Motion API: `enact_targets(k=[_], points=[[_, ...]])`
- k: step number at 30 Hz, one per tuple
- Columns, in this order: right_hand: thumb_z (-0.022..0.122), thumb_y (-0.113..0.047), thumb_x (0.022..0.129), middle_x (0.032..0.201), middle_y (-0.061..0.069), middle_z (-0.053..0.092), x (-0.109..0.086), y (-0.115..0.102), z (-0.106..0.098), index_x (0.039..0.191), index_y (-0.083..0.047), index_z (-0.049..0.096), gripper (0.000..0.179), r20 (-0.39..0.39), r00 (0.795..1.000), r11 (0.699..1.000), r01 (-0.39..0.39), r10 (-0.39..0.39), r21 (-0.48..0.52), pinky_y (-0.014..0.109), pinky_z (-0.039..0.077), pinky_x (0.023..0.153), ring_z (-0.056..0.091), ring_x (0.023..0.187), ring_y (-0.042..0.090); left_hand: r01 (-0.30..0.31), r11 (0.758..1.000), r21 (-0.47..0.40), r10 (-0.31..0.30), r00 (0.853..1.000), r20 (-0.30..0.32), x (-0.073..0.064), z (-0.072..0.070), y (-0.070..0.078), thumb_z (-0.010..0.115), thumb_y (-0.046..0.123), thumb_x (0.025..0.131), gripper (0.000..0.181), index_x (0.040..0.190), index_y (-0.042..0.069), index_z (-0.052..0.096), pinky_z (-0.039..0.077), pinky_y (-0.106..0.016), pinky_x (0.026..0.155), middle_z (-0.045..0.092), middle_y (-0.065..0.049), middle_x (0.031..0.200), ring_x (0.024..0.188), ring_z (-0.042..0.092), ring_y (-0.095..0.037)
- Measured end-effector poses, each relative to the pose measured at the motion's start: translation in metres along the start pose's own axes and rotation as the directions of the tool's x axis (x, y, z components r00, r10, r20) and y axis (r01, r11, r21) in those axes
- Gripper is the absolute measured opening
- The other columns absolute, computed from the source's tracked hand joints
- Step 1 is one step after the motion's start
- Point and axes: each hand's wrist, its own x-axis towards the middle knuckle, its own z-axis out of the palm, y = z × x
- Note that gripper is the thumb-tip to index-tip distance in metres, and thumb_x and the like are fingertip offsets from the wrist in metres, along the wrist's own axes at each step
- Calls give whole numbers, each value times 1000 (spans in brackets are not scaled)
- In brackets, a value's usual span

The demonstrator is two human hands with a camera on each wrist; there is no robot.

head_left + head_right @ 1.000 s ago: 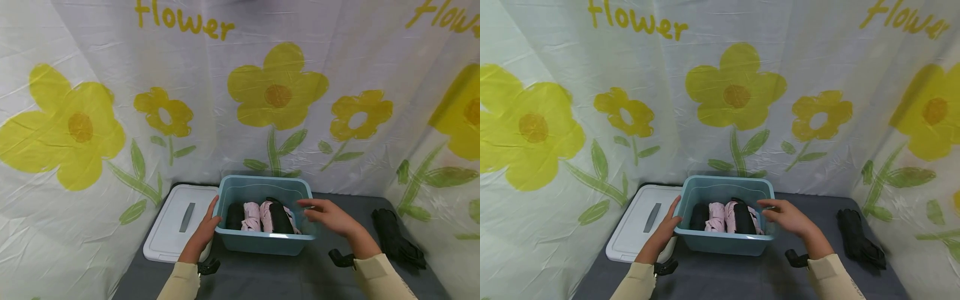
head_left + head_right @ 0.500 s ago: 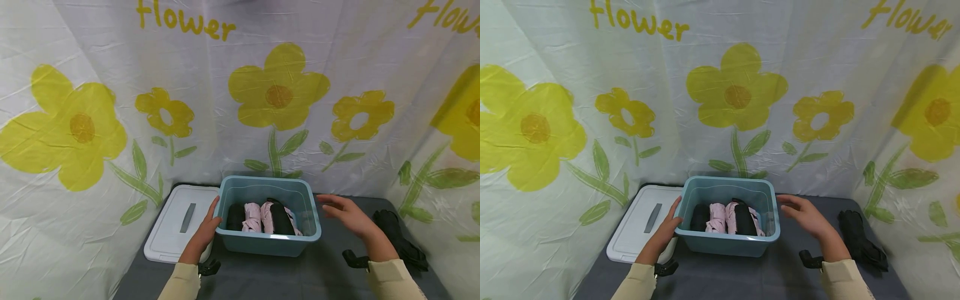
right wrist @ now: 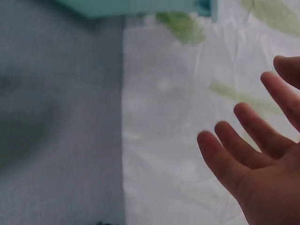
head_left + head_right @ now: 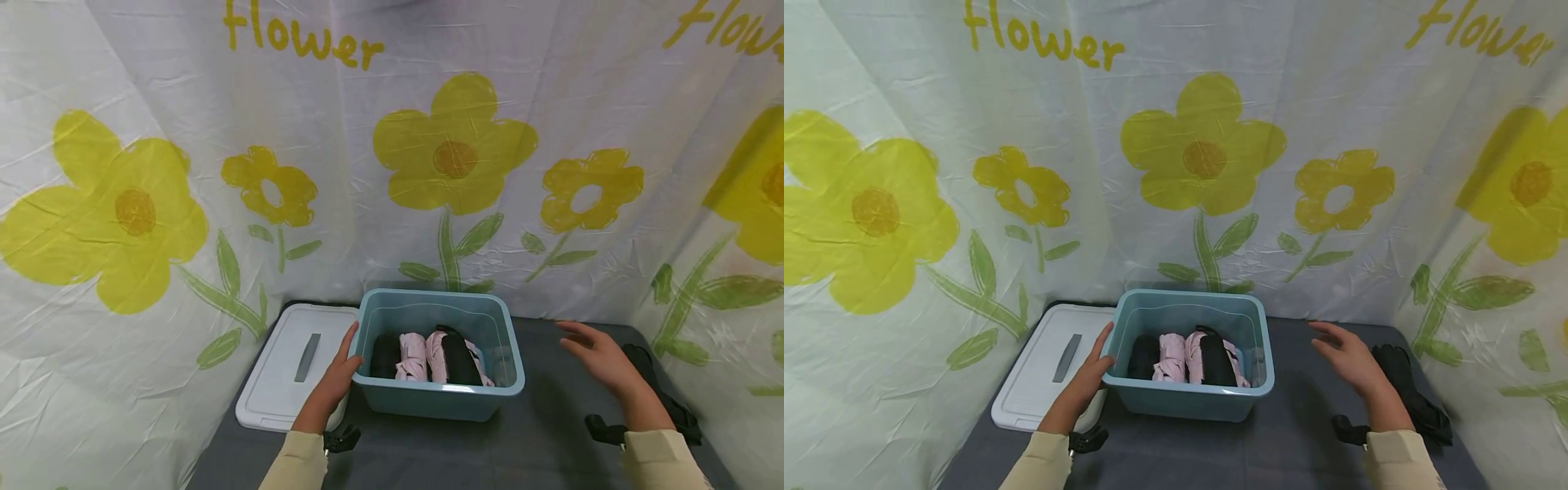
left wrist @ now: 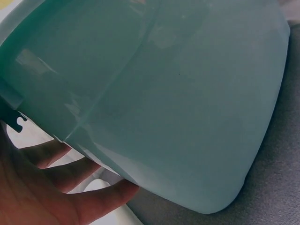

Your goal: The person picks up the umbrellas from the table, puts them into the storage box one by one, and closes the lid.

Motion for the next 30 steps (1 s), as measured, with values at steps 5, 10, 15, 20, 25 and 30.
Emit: enact_targets(k=[5,10,15,20,25,30], points=[[43,-53,97,150,31,31,-1,18,-6,149,-10,37,68,-13,999,996,-45,44,-73,59,43,85,36,129,53,-12,1000,-8,12,1000,0,1,-1,0,40,15,93,74,154,43,10,27,-70,101,7,-6,164,145,19,-41],[43,-54,97,150,33,29,-1,38,-12,148,-7,38,69,-50,997,989,-68,63,-128,63,40,84,34,127,56,-16,1000,-18,16,1000,-2,-1,0,3,40,14,93,74,154,41,9,25,-70,102,7,-5,164,145,17,-41],[42,-50,99,150,36,26,-1,64,-18,146,-2,38,67,-93,993,981,-85,69,-176,67,35,86,31,125,59,-11,1000,-14,11,1000,-7,-2,0,9,38,12,92,74,155,40,9,24,-70,104,8,-7,164,145,18,-41],[44,-44,100,145,38,29,0,90,-22,141,3,41,63,-149,987,970,-93,60,-223,68,31,88,31,123,59,-16,1000,-15,16,1000,-6,0,0,12,37,10,93,73,156,32,8,21,-72,104,7,-9,164,145,17,-43],[43,-42,100,144,43,23,3,115,-27,139,7,40,63,-167,982,963,-126,88,-236,70,27,92,25,124,62,-20,1000,-2,20,1000,-10,5,-1,7,39,14,94,72,155,38,9,24,-71,103,7,-6,164,145,18,-42],[44,-42,99,144,46,14,-2,132,-34,138,10,37,66,-120,975,952,-212,189,-223,72,23,95,18,125,65,-19,1000,5,19,1000,-9,3,1,1,39,18,94,72,153,45,9,28,-70,100,10,-4,164,144,20,-42]])
